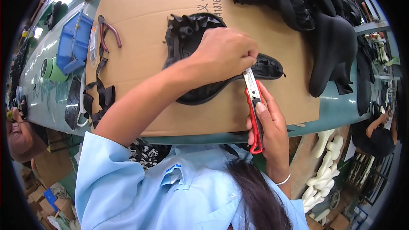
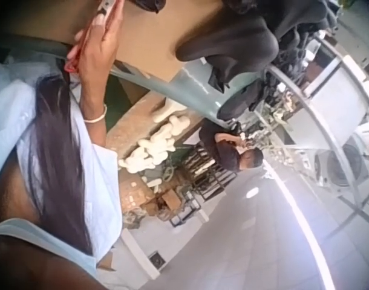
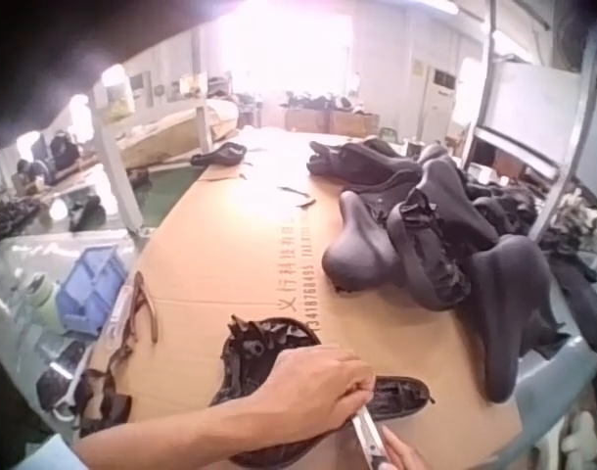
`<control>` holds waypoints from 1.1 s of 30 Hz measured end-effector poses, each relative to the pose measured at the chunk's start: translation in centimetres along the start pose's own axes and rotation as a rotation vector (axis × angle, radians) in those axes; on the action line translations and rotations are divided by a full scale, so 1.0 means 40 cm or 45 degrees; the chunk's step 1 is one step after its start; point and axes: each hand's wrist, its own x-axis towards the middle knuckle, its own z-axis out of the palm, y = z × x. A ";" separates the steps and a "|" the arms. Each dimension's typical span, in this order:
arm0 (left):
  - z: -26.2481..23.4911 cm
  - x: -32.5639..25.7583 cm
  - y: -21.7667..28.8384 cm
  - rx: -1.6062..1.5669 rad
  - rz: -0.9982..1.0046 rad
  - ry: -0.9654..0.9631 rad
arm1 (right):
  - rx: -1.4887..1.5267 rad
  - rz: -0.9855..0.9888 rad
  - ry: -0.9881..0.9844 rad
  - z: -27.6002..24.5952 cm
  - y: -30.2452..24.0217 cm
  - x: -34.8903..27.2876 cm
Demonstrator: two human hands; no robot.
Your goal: Trim excess material from the edges of bicycle seats using a utility knife.
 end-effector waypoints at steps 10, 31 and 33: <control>-0.058 0.037 -0.047 -0.871 -0.175 -0.183 | -0.172 0.094 -0.186 0.068 -0.056 -0.012; -0.054 -0.352 0.126 -0.148 -0.016 0.825 | -0.449 -0.597 -0.176 0.038 -0.058 0.209; -0.054 -0.285 0.187 -0.894 -0.644 0.673 | -0.488 -0.600 -0.330 0.030 -0.074 0.218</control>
